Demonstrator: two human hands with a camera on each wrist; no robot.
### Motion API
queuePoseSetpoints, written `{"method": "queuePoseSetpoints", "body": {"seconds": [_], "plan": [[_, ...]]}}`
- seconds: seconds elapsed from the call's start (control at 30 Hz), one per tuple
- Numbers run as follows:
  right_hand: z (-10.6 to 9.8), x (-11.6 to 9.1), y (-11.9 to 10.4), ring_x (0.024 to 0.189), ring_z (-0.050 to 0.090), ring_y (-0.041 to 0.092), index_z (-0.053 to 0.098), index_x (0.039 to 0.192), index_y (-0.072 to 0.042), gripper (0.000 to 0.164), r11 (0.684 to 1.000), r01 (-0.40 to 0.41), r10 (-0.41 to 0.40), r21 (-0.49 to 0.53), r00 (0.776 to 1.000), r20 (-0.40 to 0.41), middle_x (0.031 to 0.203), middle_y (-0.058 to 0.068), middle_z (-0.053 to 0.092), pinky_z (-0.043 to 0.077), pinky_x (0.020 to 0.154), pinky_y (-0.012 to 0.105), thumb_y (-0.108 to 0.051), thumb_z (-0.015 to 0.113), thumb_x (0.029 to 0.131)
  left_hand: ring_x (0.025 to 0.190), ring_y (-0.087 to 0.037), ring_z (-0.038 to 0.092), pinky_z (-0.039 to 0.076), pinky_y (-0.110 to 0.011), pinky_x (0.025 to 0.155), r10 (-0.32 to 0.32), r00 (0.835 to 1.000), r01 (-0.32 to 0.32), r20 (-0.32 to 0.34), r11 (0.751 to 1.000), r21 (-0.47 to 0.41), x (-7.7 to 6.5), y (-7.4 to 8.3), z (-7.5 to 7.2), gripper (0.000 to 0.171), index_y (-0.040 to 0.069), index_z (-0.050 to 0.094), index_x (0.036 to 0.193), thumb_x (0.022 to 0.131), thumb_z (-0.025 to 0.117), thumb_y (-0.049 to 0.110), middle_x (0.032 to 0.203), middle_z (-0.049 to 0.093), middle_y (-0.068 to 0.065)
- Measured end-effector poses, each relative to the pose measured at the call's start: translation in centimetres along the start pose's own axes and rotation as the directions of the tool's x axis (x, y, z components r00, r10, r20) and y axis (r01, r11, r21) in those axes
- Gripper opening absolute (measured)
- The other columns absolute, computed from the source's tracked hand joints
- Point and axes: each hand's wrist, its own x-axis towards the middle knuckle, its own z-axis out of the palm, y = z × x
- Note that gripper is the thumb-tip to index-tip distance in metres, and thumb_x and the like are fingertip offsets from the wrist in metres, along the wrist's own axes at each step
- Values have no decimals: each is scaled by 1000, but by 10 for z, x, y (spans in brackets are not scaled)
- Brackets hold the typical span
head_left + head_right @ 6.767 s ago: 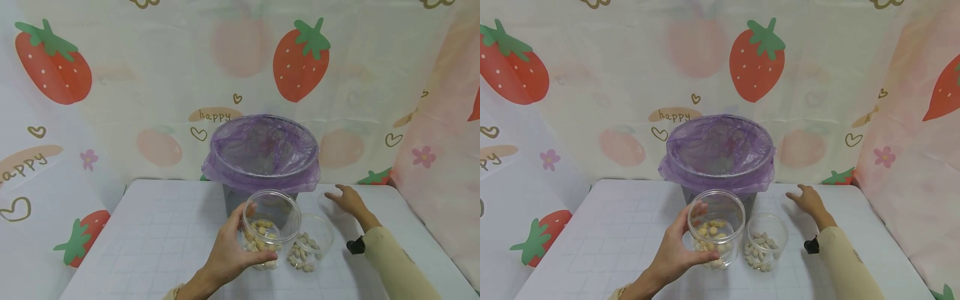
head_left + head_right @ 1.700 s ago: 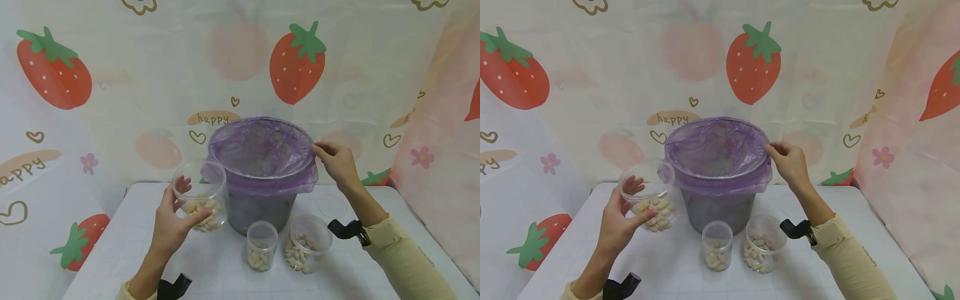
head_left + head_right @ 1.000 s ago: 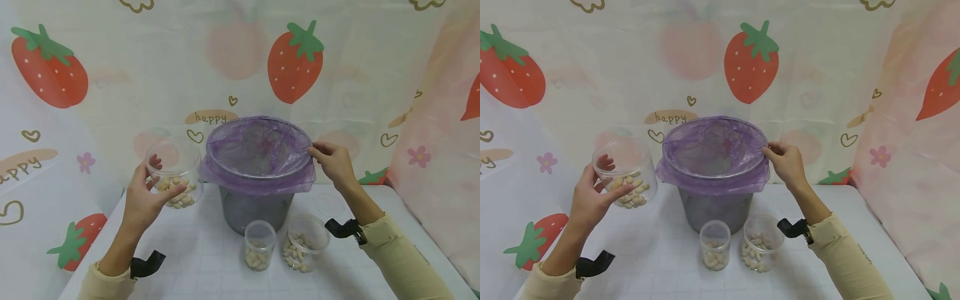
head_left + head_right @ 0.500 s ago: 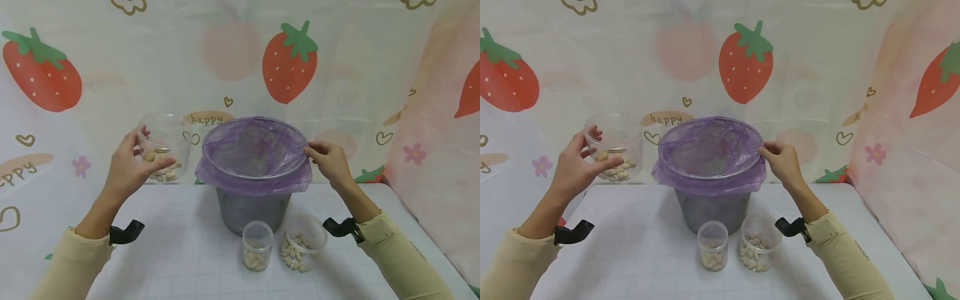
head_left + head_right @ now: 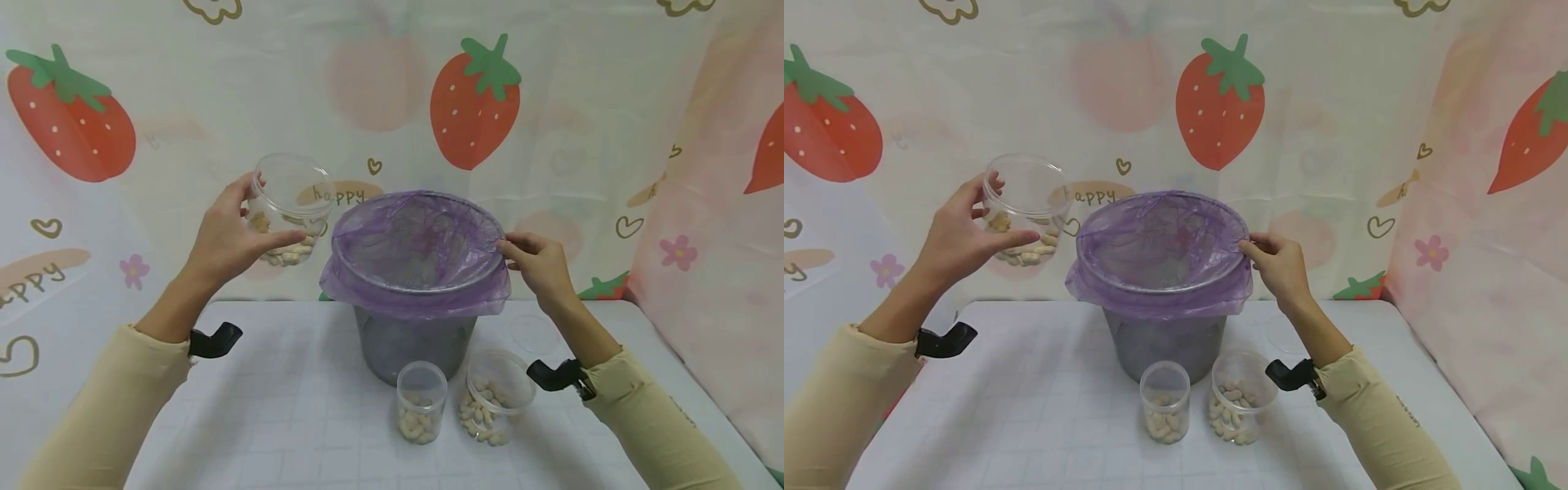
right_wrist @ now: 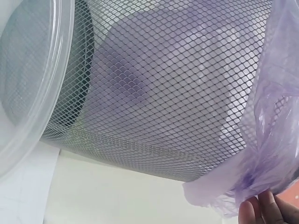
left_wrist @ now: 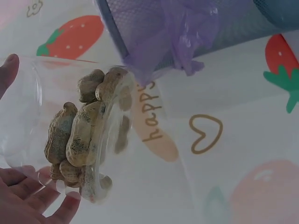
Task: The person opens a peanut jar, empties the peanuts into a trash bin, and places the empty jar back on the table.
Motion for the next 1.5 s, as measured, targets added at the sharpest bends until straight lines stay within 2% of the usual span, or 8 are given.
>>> {"method": "queuePoseSetpoints", "body": {"seconds": [0.2,0.33,0.43,0.6,0.87,1.0,1.3,1.5], "plan": [[1,0,0,79,63,-5,60,123,11,43,1000,-4,4,15,1000,14,82,-25,64,55,73,13,-21,65,94,122,-39,52,46,-57,98,54,997,-60,50,988,140,14,4,2,108,7,31,150,65,91,35,143,49,-19],[1,-1,0,80,63,-4,59,124,11,44,1000,-4,3,30,1000,14,83,-25,64,56,73,14,-21,65,94,108,-41,58,50,-54,89,129,989,-142,71,961,235,23,11,2,107,3,33,148,63,92,32,139,51,-22],[1,0,1,79,63,-4,59,124,11,45,999,-8,8,42,1000,8,84,-24,65,56,73,14,-21,65,94,116,-41,55,46,-55,97,186,979,-203,85,937,286,30,15,2,106,2,34,147,63,92,31,138,52,-23],[1,0,0,79,63,-5,58,126,11,46,999,-25,25,35,1000,-3,83,-24,65,55,75,13,-21,65,94,136,-41,41,34,-56,113,325,936,-353,137,854,383,36,16,3,104,1,35,147,64,92,29,146,45,-23],[-1,-2,-3,80,62,-6,56,127,12,47,999,-44,44,25,999,15,81,-27,63,55,76,13,-22,64,95,137,-42,39,32,-52,116,483,854,-514,195,723,462,41,17,7,101,1,37,146,65,92,27,147,42,-25],[-1,-2,-2,80,62,-6,57,128,10,47,998,-63,62,13,998,20,83,-26,63,55,78,13,-24,63,95,137,-41,39,34,-51,115,521,827,-551,211,681,482,43,19,9,100,2,38,145,64,92,26,146,43,-26],[-2,-1,-1,81,62,-5,59,126,9,48,998,-63,63,-9,998,23,82,-26,63,56,80,15,-27,63,95,135,-42,40,38,-49,113,552,796,-586,248,599,546,43,26,14,98,4,40,144,64,92,28,143,45,-27],[-3,-2,-2,82,62,-4,60,125,8,49,997,-69,69,-18,997,26,83,-25,63,55,80,15,-30,64,95,135,-41,41,36,-52,112,539,799,-575,266,557,599,42,28,16,99,5,39,145,66,91,33,144,46,-25]]}}
